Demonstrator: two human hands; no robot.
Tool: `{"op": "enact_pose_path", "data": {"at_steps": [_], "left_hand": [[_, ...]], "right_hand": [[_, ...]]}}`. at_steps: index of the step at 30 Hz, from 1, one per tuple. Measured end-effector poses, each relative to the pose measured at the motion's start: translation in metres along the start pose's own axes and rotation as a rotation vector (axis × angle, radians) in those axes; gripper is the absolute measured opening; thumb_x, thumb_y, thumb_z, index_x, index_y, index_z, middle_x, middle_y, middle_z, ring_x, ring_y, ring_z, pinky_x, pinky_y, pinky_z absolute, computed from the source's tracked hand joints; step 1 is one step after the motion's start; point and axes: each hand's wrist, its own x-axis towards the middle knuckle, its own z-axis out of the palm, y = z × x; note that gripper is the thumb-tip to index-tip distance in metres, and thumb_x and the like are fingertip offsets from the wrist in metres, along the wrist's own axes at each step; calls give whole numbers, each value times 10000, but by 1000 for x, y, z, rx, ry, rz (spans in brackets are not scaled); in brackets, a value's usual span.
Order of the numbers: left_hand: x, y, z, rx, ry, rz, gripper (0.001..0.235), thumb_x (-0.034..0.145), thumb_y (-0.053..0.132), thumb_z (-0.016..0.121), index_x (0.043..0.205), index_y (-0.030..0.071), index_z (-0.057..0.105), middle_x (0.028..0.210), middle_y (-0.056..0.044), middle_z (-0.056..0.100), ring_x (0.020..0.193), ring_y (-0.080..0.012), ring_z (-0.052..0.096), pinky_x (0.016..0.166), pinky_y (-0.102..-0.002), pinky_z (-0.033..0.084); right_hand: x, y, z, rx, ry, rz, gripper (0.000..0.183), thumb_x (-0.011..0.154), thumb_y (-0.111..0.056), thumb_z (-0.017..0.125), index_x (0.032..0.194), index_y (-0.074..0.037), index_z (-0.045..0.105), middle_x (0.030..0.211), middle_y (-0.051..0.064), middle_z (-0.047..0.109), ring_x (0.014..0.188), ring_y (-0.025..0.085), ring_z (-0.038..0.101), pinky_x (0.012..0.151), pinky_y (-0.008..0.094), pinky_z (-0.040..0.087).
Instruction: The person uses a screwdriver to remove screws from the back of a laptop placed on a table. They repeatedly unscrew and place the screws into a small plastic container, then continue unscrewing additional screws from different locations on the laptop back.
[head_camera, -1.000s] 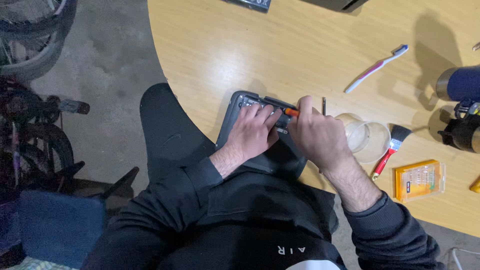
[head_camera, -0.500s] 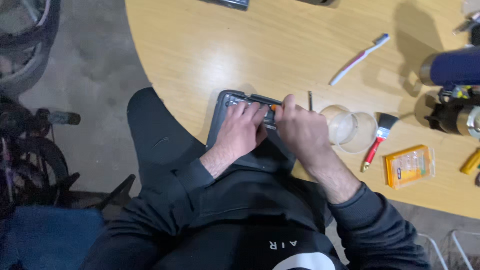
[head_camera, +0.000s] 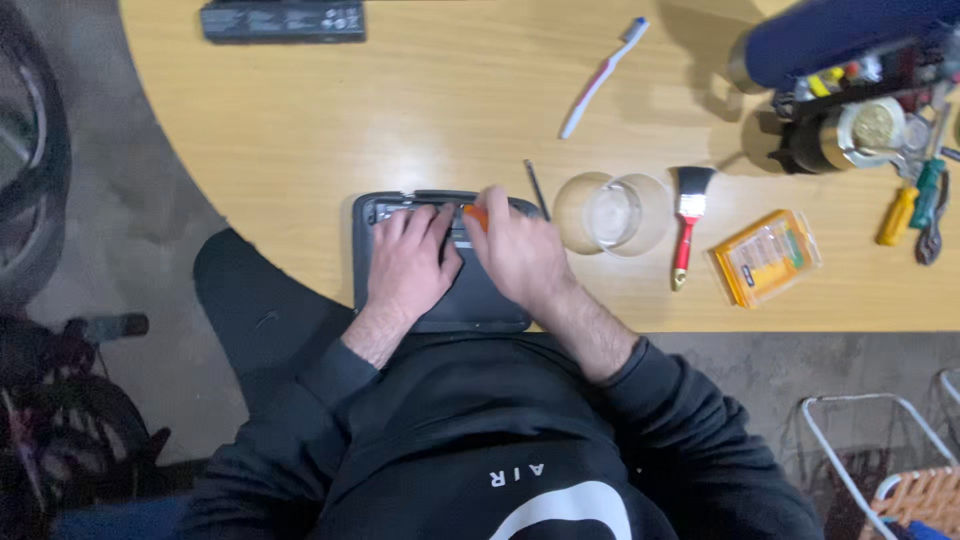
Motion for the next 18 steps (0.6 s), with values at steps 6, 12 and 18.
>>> {"op": "enact_pose_path", "data": {"at_steps": [6,12,18], "left_hand": [[1,4,0,58,-22,28,470,835,301,648,1271,132,692,1117,-34,586,1068,-240,547,899,-427,436],[-3,-2,1,-33,-138,-40,439,875,295,668,1289,149,671,1175,-21,568,1123,-245,538,939,-440,440],[-17,24,-56,-182,-112,-15,567,836,139,783,1363,11,618,1334,-165,587,1374,-407,480,1159,-533,372]], "right_hand": [[-80,42,6,626,56,157,248,977,-381,658,1139,-207,586,877,181,773,834,475,741,727,551,566],[-139,79,34,1197,262,216,161,890,-21,770,1037,-45,707,651,101,739,501,149,674,587,252,567],[-135,120,5,1078,641,139,110,1024,-90,654,1009,-26,743,694,118,645,611,201,591,715,328,501]]}}
